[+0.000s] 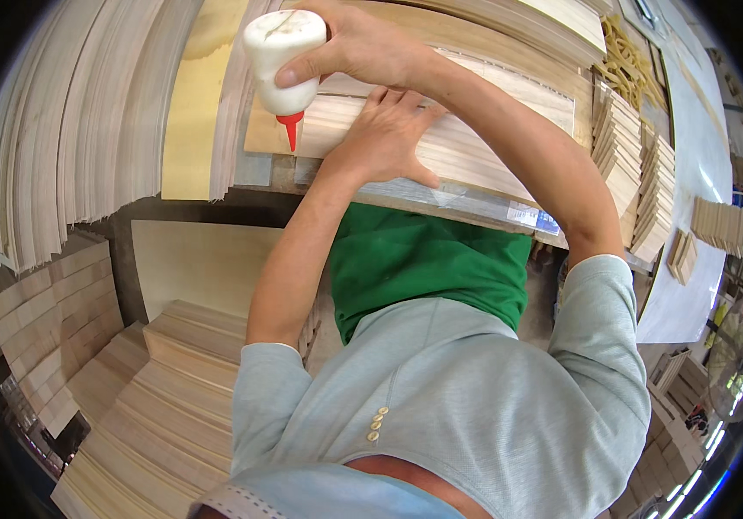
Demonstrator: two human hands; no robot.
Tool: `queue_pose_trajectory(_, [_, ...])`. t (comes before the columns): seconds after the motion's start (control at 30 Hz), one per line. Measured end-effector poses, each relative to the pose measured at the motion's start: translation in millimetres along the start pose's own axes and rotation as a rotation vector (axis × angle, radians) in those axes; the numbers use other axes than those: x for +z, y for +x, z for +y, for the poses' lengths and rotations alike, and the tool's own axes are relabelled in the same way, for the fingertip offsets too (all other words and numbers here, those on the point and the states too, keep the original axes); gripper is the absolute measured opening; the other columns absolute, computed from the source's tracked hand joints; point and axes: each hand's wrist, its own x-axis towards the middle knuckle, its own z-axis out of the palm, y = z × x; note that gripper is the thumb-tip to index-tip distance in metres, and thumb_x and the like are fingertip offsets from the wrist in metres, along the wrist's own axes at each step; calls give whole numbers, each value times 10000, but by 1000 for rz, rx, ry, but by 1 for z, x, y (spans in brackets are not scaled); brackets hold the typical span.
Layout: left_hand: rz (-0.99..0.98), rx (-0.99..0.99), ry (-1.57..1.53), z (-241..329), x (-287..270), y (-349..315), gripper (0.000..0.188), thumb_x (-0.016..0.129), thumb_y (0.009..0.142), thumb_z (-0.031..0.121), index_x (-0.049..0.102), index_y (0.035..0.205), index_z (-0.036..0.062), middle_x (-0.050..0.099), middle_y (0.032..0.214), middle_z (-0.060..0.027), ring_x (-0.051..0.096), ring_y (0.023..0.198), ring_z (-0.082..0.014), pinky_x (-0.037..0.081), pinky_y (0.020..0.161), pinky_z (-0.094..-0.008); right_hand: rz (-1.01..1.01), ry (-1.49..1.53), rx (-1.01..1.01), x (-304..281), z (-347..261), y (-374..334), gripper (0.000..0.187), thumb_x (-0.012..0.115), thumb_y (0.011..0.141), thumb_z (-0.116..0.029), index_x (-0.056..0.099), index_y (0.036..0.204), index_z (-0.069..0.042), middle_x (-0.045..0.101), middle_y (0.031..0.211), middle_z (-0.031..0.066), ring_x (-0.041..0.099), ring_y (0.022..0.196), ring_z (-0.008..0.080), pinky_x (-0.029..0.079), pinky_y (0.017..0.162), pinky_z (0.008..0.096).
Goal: Gluing and assembling thin wooden sheets to form rectangular boxes at a manufacturing workbench.
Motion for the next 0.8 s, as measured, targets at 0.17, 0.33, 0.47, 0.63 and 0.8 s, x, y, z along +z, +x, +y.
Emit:
queue_pose_trajectory(0.17, [-77,-35,-8,1,1,2,995,855,511,443,472,1387,168,343,1470,-167,225,1407,-355,185,1157,-487,-66,-28,-35,-1,14,3,681,814,712,-118,488,1300,-16,596,1147,83,528,1107,177,406,981,310])
queue_pose_trajectory(0.33, [-20,-15,1,0,1,0,924,831,536,437,503,1345,136,367,1439,-174,249,1379,-367,211,1148,-484,-56,-108,-41,1,11,4,673,825,707,-136,498,1282,-14,594,1141,79,529,1098,174,415,971,312])
queue_pose_trajectory(0.47, [-44,-26,8,1,2,2,968,831,538,446,458,1386,166,348,1454,-170,240,1389,-355,198,1156,-480,-88,-49,-64,-4,17,7,694,828,710,-144,486,1298,-12,593,1143,79,526,1105,173,418,968,313])
queue_pose_trajectory(0.63, [-84,-45,10,1,0,3,1042,833,537,451,381,1441,196,301,1487,-153,203,1413,-332,166,1173,-466,27,-74,-42,-14,18,11,693,823,723,-156,474,1304,-6,597,1150,87,529,1111,174,423,964,310])
queue_pose_trajectory(0.8, [-194,-100,36,6,-6,7,1091,836,540,459,319,1473,228,205,1552,-117,118,1452,-291,113,1189,-444,40,-146,-40,-32,18,18,697,824,724,-178,473,1300,-5,603,1144,92,538,1092,181,425,960,315])
